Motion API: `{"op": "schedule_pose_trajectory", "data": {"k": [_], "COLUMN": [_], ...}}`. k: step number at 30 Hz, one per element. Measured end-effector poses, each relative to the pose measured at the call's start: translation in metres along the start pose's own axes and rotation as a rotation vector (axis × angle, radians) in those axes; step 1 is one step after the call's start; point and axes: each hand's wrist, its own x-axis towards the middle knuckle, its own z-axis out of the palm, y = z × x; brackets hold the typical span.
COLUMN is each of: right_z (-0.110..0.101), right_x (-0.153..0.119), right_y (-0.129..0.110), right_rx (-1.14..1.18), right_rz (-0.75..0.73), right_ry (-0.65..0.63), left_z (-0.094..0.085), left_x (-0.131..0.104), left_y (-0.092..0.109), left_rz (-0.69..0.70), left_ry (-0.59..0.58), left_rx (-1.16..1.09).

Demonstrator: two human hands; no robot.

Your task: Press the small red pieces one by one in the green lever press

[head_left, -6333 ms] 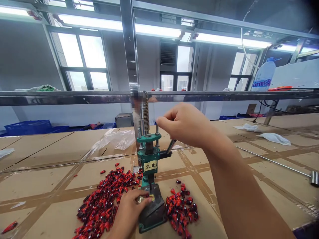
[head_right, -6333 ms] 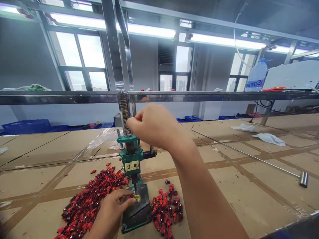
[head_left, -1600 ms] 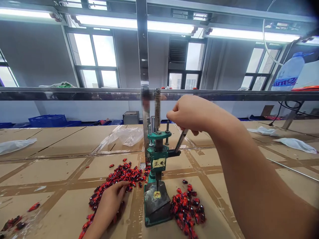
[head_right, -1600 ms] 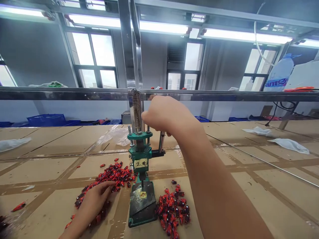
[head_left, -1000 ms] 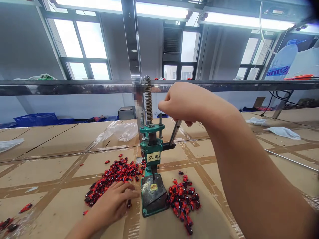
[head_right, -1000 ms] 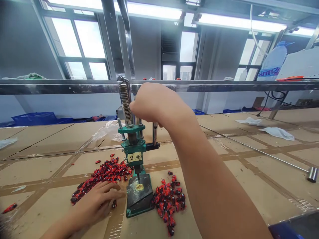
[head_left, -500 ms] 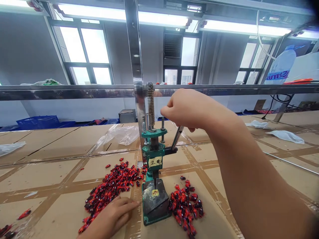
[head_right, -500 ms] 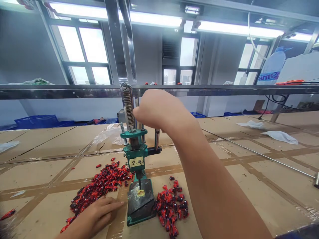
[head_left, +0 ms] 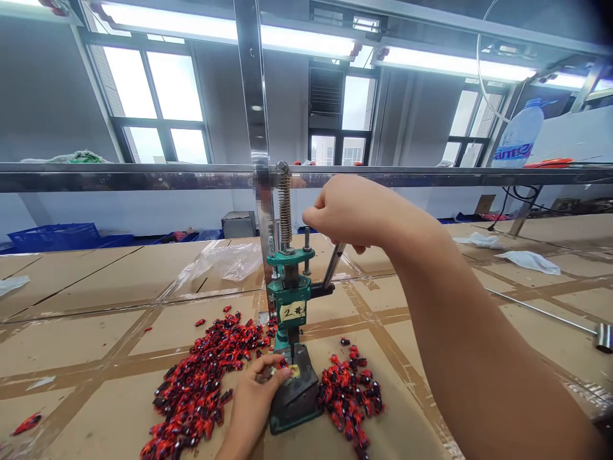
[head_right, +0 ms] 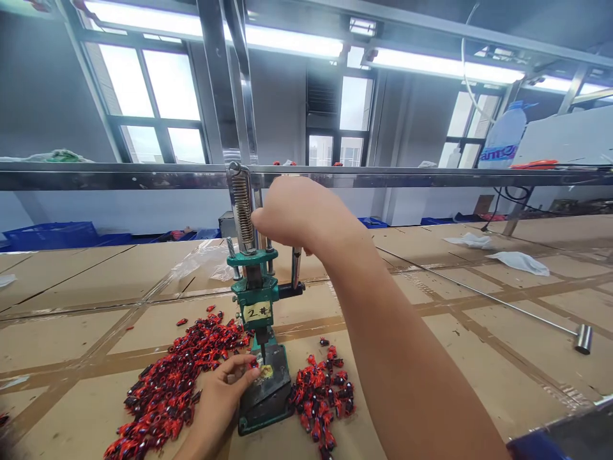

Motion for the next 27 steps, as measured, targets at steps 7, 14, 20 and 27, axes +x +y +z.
{"op": "schedule_pose_trajectory", "data": {"k": [7, 14, 20, 27], "right_z": [0.000, -0.001, -0.002, -0.002], "right_x": [-0.002, 0.002, 0.028, 0.039], "right_y": [0.000, 0.002, 0.002, -0.003], "right_rx": [0.005, 0.039, 0.070, 0.079], "right_rz": [-0.030, 0.010, 0.018, 0.075], "right_ry": [0.044, -0.041, -0.110, -0.068], "left_z": [0.004, 0.004, 0.008, 0.013], "left_x": [0.005, 0.006, 0.005, 0.002], "left_y": [-0.003, -0.005, -0.020, -0.026], "left_rz": [0.136, 0.216, 0.218, 0.302], "left_ry": [-0.008, -0.011, 0.030, 0.039], "left_rx": [0.243, 0.296, 0.378, 0.391]}}
